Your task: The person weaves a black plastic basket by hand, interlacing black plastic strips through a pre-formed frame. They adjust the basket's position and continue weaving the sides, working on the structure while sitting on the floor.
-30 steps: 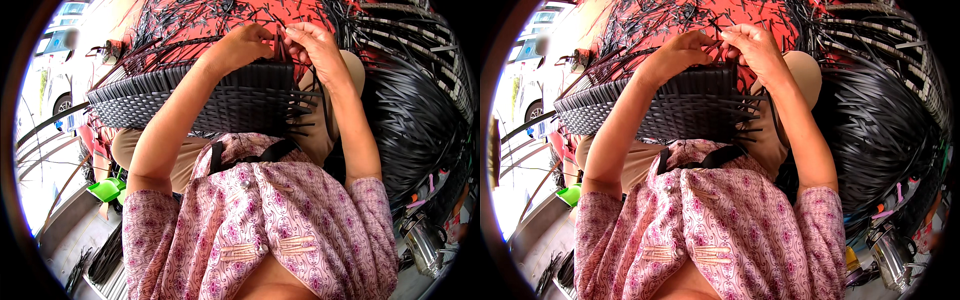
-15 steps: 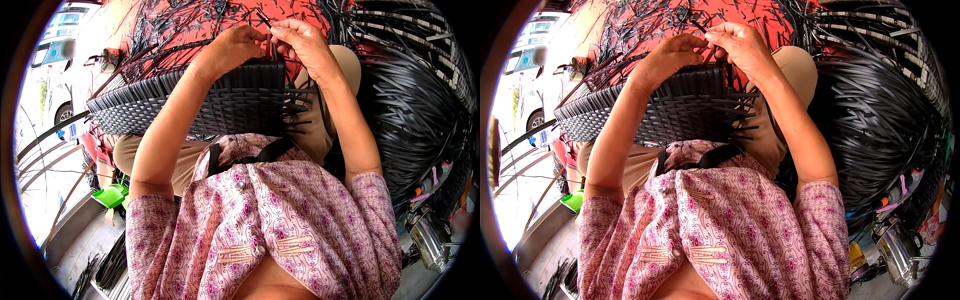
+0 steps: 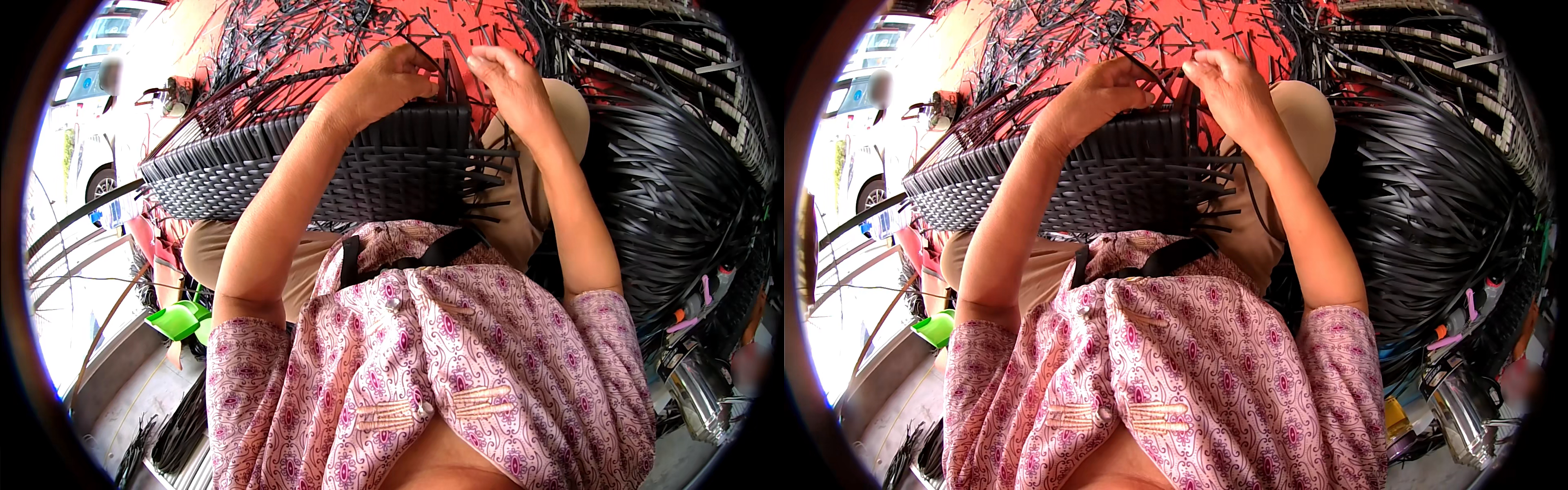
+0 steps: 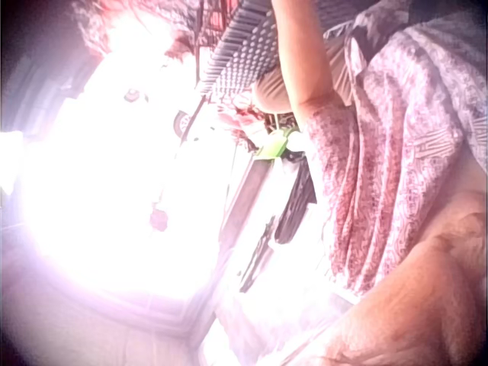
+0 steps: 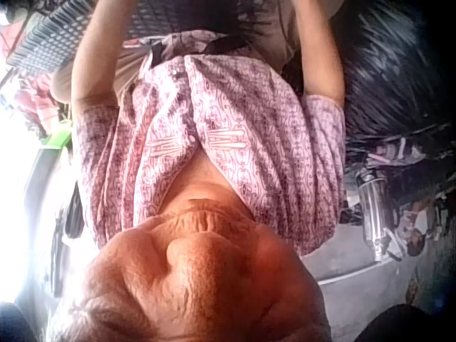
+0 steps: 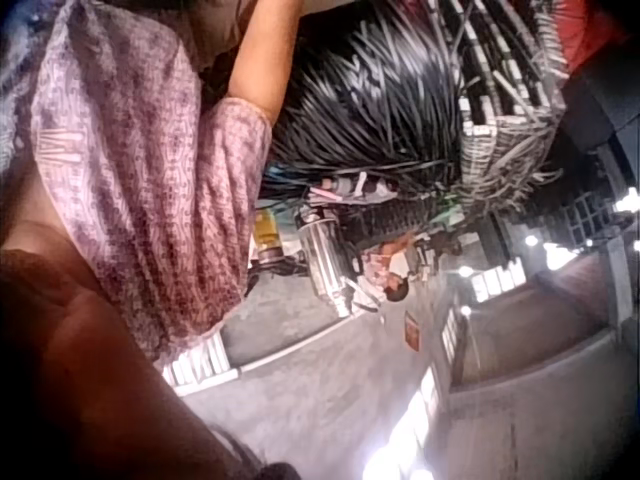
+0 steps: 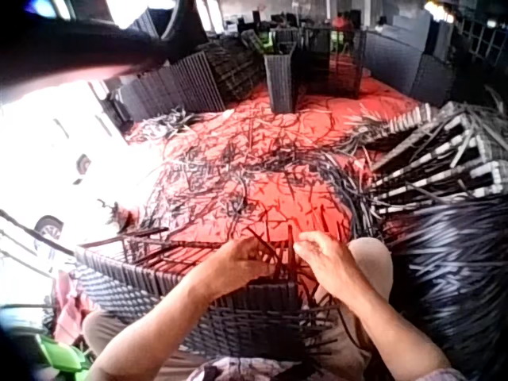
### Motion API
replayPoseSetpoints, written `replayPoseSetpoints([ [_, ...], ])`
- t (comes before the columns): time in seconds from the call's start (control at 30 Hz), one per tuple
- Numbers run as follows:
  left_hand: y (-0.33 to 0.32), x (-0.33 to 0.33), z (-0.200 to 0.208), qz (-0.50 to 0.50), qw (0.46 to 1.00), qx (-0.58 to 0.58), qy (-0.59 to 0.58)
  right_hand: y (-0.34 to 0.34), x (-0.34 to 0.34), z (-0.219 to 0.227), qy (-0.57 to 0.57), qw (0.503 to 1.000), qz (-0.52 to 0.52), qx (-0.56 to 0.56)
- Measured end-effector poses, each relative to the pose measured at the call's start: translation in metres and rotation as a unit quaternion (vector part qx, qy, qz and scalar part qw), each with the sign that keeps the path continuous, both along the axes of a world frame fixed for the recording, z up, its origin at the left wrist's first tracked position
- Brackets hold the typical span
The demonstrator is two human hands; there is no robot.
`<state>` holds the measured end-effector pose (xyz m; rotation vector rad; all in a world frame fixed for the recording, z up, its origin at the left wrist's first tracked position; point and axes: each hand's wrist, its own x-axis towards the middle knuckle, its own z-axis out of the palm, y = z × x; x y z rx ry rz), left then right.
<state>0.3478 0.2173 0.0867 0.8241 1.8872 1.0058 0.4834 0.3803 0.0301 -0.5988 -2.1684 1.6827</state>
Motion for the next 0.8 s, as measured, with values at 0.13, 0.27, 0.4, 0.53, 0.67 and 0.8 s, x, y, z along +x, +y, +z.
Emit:
replayPoseSetpoints([
  [0.13,-0.002,-0.001,-0.004,-0.002,1.000,-0.001,0.010,0.009,0.017,0.011,-0.158,0.981,0.108,0.017],
  [0.27,0.000,-0.001,0.004,-0.011,1.000,-0.007,0.003,0.026,0.036,0.030,-0.176,0.968,0.110,-0.139],
  [0.4,-0.002,-0.004,-0.006,0.016,0.995,0.016,0.094,0.055,0.067,0.066,-0.157,0.983,0.041,-0.083],
  [0.53,0.001,-0.004,-0.007,-0.011,0.994,0.046,0.103,0.064,0.085,0.104,-0.114,0.990,-0.041,-0.072],
  [0.67,0.012,-0.010,0.002,-0.060,0.994,0.008,0.087,0.058,0.070,0.101,-0.143,0.988,0.028,-0.052],
  [0.8,0.023,-0.017,-0.001,-0.125,0.984,-0.039,0.122,0.057,0.050,0.096,-0.195,0.978,0.060,0.032],
])
